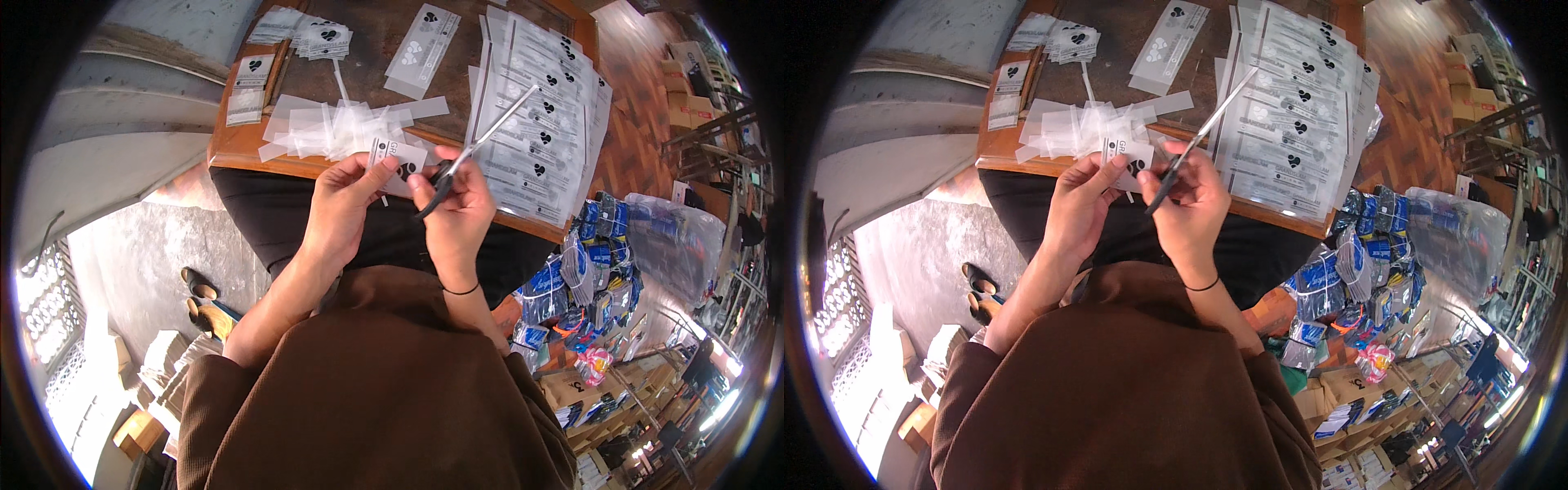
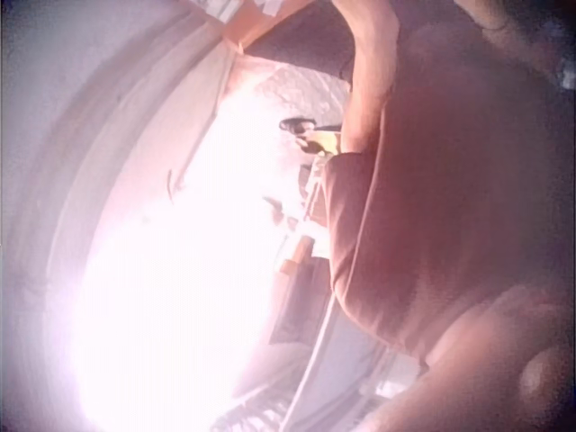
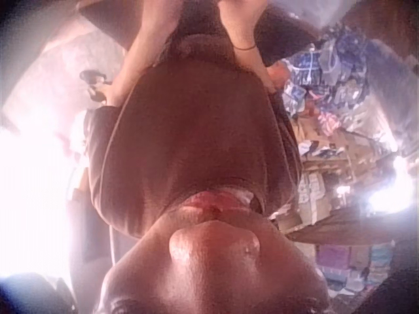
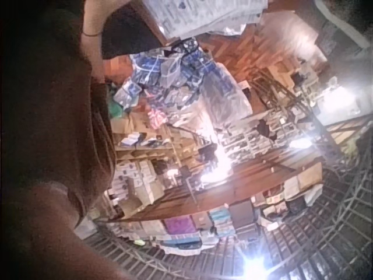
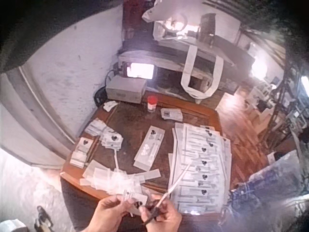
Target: The person uses scissors to cut individual plastic pouches from a multi-pouch sheet. They repeatedly pick up a sheet, cut along the perforated lines to separate pouches, and place the cut pieces on the table. The process continues with multiple sheets throughout the clip.
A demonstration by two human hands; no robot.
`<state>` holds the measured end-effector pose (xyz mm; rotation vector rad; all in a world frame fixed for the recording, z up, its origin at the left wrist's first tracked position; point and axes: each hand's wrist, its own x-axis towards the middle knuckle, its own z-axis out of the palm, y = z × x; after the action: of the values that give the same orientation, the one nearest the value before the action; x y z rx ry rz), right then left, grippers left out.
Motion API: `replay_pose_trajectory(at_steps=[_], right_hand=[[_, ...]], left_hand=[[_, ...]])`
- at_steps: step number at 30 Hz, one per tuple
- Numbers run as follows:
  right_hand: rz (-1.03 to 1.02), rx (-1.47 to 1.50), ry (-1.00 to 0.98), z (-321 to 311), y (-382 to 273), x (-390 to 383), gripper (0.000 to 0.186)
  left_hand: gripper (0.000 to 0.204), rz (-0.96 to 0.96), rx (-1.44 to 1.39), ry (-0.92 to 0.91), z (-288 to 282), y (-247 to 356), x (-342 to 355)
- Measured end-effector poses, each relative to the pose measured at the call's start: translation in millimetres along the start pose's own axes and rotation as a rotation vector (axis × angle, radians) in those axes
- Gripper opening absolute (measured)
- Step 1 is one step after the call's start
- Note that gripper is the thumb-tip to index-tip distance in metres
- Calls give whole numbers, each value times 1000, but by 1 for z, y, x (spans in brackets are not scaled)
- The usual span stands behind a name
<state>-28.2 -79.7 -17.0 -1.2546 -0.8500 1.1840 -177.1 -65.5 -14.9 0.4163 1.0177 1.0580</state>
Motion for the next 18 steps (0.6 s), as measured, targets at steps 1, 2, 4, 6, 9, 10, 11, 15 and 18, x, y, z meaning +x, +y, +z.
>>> replay_pose_trajectory(at_steps=[1, 2, 4, 6, 9, 10, 11, 15, 18], right_hand=[[-9, 43, 4, -2, 0, 2, 46], [20, 51, -36, -7, -2, 4, 46], [78, 49, -148, -15, -6, 7, 46], [127, 25, -237, -22, -6, 9, 49], [163, -41, -269, -26, -8, 7, 44], [155, -6, -294, -29, -6, 5, 42], [147, 29, -319, -35, -1, 2, 41], [220, 14, -545, -64, 12, -16, 47], [190, -189, -653, -72, 8, -26, 43]], left_hand=[[16, -5, 22, -1, -3, -1, -2], [15, -15, 74, -16, -8, -1, -3], [14, -39, 176, -53, -16, 0, -4], [17, -54, 215, -90, -10, 5, -9], [20, -61, 301, -71, -11, 4, -8], [21, -64, 333, -54, -13, 3, -6], [21, -51, 285, -47, -15, 0, -4], [26, -18, 85, -25, -14, -5, 3], [29, -45, 34, -19, -10, -3, 3]])
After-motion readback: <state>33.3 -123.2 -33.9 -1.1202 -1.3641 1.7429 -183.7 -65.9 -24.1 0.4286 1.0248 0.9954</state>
